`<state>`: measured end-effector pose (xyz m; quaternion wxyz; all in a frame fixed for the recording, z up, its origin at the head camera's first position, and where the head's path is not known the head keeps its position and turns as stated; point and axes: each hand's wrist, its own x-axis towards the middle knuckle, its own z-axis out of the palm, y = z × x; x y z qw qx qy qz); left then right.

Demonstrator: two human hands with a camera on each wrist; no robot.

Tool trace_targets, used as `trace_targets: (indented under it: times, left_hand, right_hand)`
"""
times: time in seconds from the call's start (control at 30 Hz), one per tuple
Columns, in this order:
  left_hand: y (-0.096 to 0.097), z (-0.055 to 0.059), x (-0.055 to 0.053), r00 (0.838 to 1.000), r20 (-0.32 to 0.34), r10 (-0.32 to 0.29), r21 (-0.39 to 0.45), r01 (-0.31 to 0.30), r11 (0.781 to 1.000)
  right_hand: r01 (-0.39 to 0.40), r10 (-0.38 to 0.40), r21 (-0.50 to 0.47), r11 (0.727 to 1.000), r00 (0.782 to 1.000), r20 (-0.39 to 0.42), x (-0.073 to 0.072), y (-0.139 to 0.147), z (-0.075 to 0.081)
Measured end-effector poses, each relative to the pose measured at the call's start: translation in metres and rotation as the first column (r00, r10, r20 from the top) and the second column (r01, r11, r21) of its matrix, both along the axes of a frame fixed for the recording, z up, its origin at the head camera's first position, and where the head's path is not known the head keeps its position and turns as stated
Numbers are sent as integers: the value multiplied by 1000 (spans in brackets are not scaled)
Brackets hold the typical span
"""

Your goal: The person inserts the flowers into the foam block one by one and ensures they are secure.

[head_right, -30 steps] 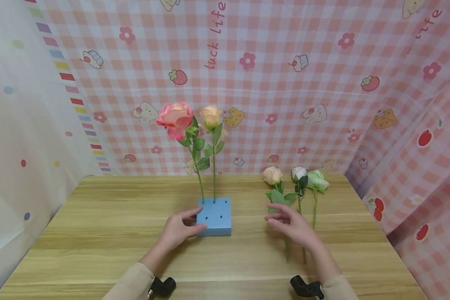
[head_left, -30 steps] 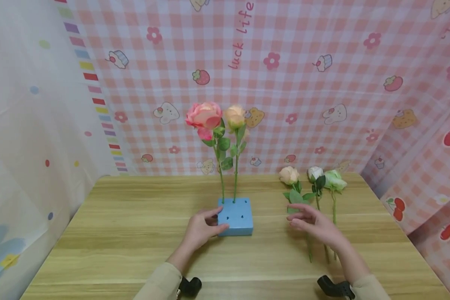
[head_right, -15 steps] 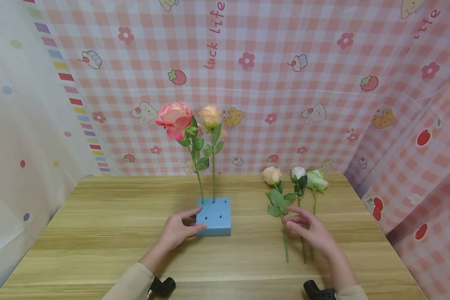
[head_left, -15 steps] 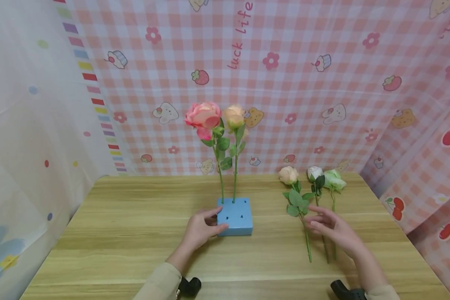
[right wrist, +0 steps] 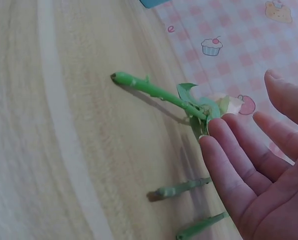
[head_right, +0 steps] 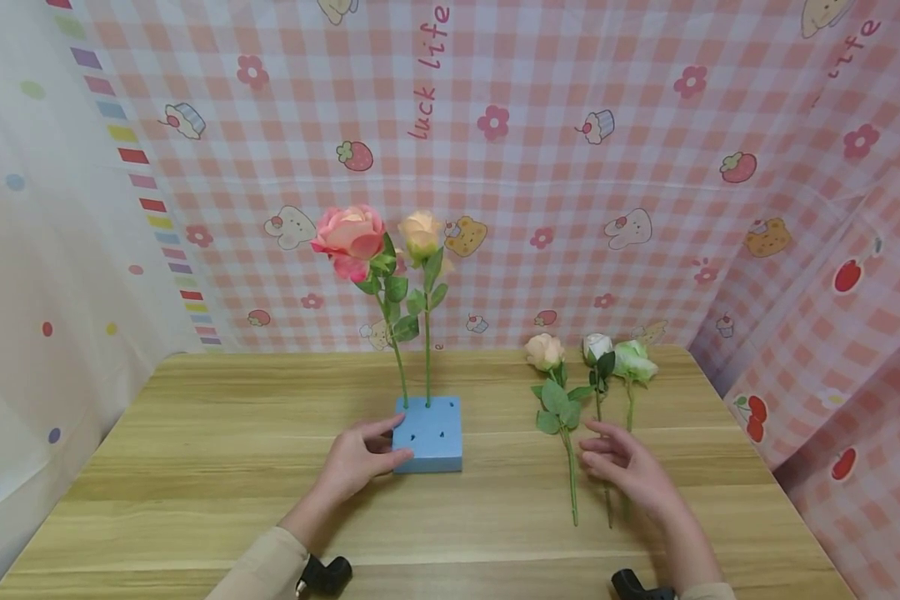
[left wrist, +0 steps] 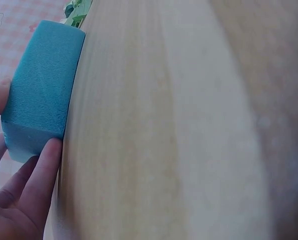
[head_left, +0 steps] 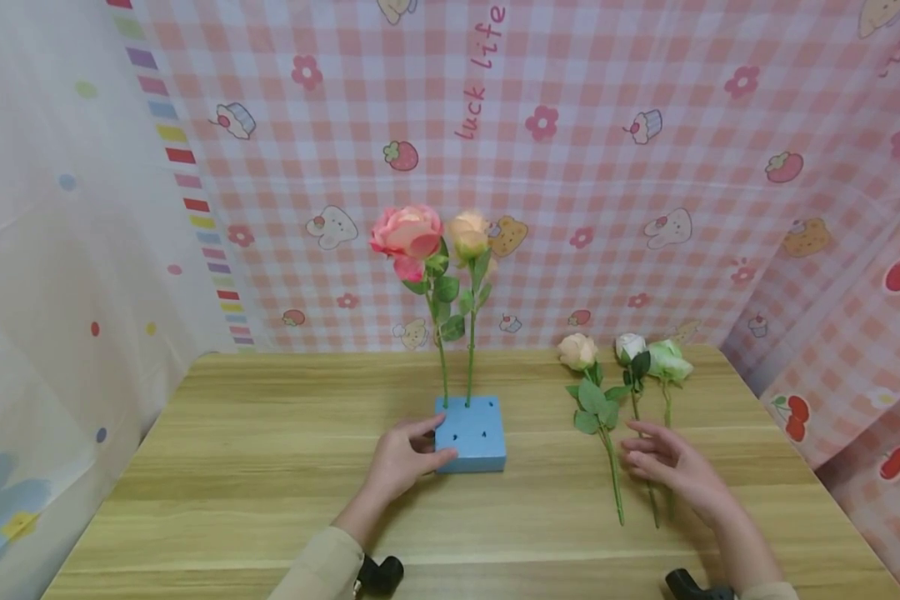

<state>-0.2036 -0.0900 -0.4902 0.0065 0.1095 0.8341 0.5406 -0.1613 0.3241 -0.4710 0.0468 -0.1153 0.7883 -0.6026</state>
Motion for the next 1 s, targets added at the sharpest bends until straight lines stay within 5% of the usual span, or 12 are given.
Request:
trace_targets:
  times: [0.27,0.57,1.0]
  left_hand:
    - [0,-1,0,1000,1,-2,8,2,1000]
    - [0,0,0,1000,-4,-8,13,8,1000]
    - [0,-2,-1,1000,11,-6,6,6,1000]
  right_hand:
    - [87,-88,-38,995,996,-27,0,9,-4]
    - [223,-222,27,974,974,-52,1,26,-4]
    - [310,-308,314,897,950,-58,0,41,-12]
